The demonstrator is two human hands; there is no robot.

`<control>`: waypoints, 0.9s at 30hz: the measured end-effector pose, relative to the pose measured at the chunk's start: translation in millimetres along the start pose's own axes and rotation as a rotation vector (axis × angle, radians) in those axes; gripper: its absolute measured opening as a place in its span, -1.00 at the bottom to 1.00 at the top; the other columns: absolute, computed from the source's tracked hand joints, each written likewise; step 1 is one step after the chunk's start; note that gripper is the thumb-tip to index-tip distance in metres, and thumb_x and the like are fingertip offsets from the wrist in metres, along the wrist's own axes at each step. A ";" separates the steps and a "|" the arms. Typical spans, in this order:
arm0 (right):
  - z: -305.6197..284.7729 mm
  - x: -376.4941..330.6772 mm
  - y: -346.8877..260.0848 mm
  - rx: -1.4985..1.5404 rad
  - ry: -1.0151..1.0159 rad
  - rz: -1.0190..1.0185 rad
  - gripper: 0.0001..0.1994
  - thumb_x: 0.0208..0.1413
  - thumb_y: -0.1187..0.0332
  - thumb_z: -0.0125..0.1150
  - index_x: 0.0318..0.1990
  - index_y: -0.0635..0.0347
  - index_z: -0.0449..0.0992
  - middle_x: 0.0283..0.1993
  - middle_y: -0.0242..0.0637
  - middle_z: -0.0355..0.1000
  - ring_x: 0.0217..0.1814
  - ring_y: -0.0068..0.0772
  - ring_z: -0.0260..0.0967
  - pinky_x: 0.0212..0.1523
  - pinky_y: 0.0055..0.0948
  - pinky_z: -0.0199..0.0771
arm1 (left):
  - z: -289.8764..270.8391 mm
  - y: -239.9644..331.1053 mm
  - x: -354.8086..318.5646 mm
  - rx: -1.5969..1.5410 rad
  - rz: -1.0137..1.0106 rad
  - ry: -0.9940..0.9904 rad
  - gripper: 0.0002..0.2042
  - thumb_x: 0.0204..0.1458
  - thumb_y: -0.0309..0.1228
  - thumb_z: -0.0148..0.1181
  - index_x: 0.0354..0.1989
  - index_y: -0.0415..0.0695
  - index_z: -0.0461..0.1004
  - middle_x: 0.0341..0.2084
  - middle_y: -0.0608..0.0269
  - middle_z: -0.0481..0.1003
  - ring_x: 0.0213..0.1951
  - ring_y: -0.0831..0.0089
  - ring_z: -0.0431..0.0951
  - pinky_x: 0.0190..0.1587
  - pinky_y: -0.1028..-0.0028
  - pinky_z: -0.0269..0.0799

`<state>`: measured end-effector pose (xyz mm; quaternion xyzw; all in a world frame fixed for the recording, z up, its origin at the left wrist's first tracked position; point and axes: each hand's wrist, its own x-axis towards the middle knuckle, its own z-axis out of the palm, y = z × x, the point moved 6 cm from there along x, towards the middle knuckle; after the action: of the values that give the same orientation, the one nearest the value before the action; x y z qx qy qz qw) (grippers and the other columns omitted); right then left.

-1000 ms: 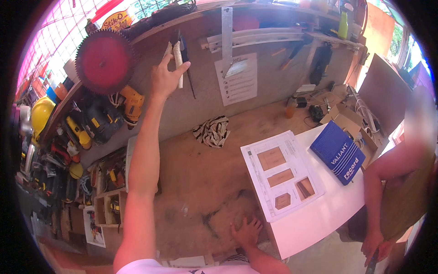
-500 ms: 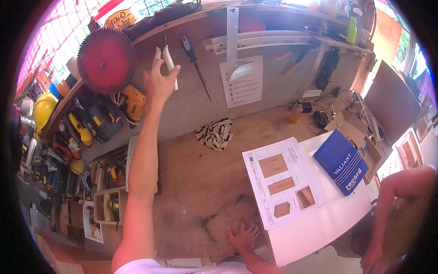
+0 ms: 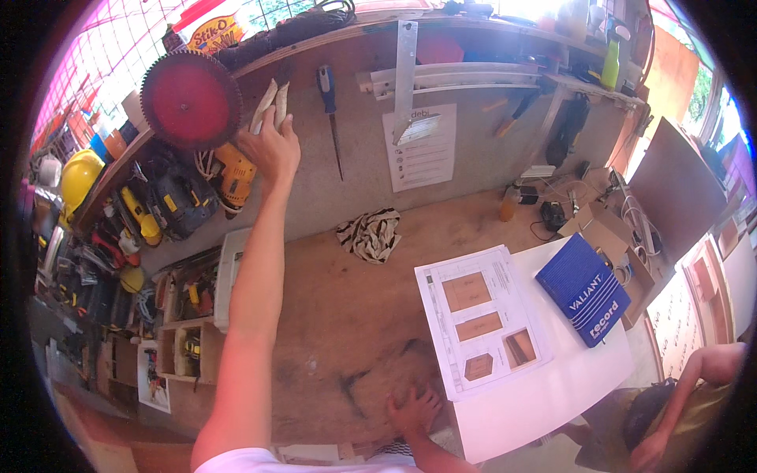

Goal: The person organizes materials on a workbench, then picks up a cordless drill and battery pack. They attach the battery to the drill and place it on a wooden panel. The person then retrieves a charger, plugs it into a wall socket, and connects the battery pack to charge.

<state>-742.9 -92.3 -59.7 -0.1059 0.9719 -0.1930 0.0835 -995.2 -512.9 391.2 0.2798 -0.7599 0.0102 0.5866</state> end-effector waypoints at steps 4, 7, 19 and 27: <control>-0.6 -1.9 -1.2 -0.034 -0.055 0.013 -0.20 0.16 -0.38 0.19 0.35 0.03 0.53 0.51 0.18 0.15 0.51 0.33 0.06 0.50 0.29 -0.04 | 24.4 -17.2 -10.9 -0.123 -0.047 0.029 -0.59 0.24 -0.20 0.40 0.22 -0.03 0.61 0.09 -0.36 0.36 0.13 -0.17 0.30 0.18 -0.11 0.28; -9.9 -1.7 -6.0 -0.021 -0.011 -0.021 -0.21 0.15 -0.37 0.22 0.33 0.03 0.53 0.52 0.17 0.14 0.52 0.32 0.05 0.50 0.28 -0.04 | 29.3 -22.2 -12.4 -0.120 -0.080 0.107 -0.61 0.25 -0.26 0.39 0.21 -0.05 0.60 0.17 -0.45 0.26 0.14 -0.22 0.28 0.19 -0.12 0.28; 5.6 -1.5 1.3 -0.003 -0.056 -0.008 -0.19 0.11 -0.39 0.25 0.35 -0.02 0.48 0.48 0.17 0.09 0.51 0.33 -0.03 0.52 0.38 -0.16 | 28.9 -29.3 9.2 0.092 -0.010 0.256 -0.56 0.24 -0.44 0.30 0.31 0.01 0.53 0.29 -0.48 0.19 0.33 -0.45 0.22 0.34 -0.27 0.16; 1.9 -1.9 -0.2 -0.006 -0.037 -0.011 -0.20 0.14 -0.37 0.25 0.37 -0.01 0.50 0.49 0.11 0.12 0.50 0.29 0.01 0.48 0.35 -0.05 | 30.4 -26.4 22.2 0.019 0.170 0.167 -0.55 0.29 -0.46 0.20 0.36 -0.09 0.46 0.38 -0.39 0.23 0.40 -0.38 0.25 0.39 -0.18 0.17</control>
<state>-740.6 -92.8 -61.1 -0.1148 0.9702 -0.1885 0.1002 -1014.0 -554.7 393.4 0.2180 -0.7292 0.0906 0.6422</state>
